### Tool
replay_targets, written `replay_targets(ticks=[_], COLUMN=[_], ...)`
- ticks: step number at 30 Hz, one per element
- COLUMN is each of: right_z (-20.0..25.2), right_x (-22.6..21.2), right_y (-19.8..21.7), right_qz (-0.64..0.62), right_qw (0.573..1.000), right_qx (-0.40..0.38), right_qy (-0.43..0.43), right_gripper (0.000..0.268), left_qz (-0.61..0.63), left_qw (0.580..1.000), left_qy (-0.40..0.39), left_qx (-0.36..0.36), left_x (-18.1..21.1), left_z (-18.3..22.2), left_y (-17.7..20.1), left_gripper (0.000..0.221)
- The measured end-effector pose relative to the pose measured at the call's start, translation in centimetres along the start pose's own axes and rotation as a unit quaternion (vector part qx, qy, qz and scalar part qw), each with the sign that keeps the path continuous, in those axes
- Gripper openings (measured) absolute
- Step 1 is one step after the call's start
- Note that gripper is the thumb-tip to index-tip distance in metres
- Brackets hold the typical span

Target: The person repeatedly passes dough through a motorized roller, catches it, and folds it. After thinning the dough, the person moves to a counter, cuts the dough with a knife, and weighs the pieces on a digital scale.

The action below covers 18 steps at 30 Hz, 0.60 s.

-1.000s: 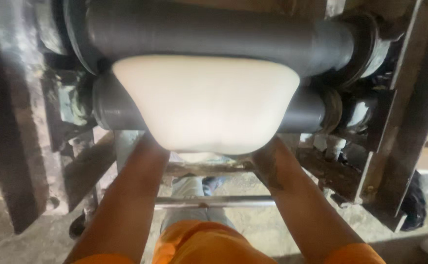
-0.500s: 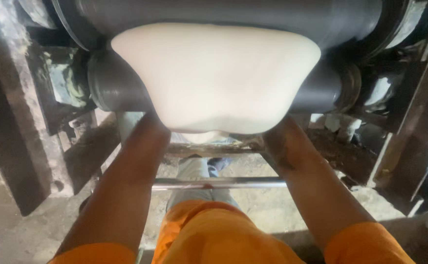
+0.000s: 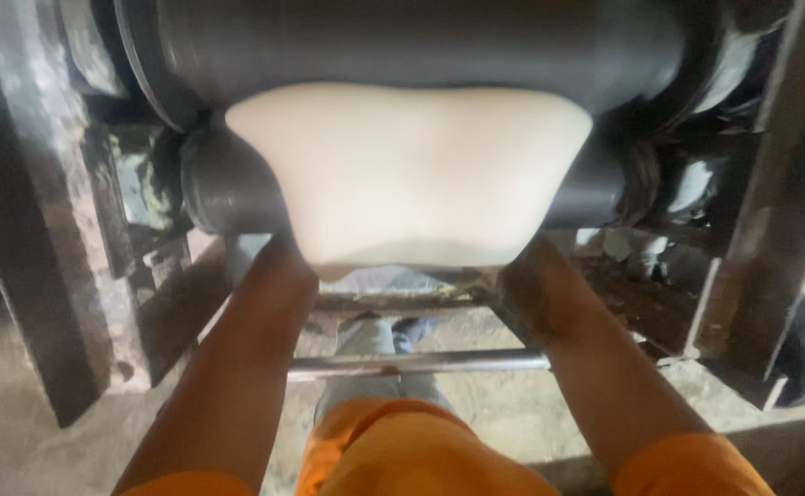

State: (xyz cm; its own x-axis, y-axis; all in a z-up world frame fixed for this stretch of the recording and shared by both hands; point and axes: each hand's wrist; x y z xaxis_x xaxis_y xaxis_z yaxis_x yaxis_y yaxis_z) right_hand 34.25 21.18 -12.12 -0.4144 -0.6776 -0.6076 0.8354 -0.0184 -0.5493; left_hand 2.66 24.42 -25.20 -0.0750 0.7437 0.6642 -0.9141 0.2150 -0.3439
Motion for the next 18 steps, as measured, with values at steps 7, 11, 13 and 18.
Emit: replay_targets(ticks=[7,11,13,18], right_z=[2.5,2.1,3.1,3.4], right_x=[1.6,0.4,0.3,-0.9], right_y=[-0.8,-1.4,-2.1,-4.4], right_qz=[-0.036,-0.050,-0.061,-0.090], right_qw=[0.999,0.998,0.997,0.991], right_qx=[0.003,-0.010,-0.015,-0.046], right_qy=[0.018,0.038,0.052,0.083], right_gripper=[0.054,0.056,0.057,0.059], left_qz=[0.004,0.018,0.034,0.083], left_qw=[0.999,0.999,0.998,0.992], left_qy=[0.021,-0.024,-0.043,-0.095], left_qx=[-0.038,-0.017,-0.006,0.013], left_x=[0.0,2.0,2.5,4.4], left_z=[0.1,-2.4,-2.1,0.3], left_y=[-2.3,-3.8,-4.5,-4.6], left_gripper=[0.075,0.076,0.076,0.077])
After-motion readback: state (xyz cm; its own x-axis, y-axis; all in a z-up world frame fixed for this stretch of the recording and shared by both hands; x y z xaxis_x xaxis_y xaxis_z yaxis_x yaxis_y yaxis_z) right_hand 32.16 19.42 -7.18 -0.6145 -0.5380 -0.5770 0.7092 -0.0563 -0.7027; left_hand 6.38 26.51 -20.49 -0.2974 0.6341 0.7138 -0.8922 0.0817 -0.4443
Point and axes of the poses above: each hand's wrist, its own z-axis away from the middle knuckle, its own y-axis out of the back of the hand, x = y × z
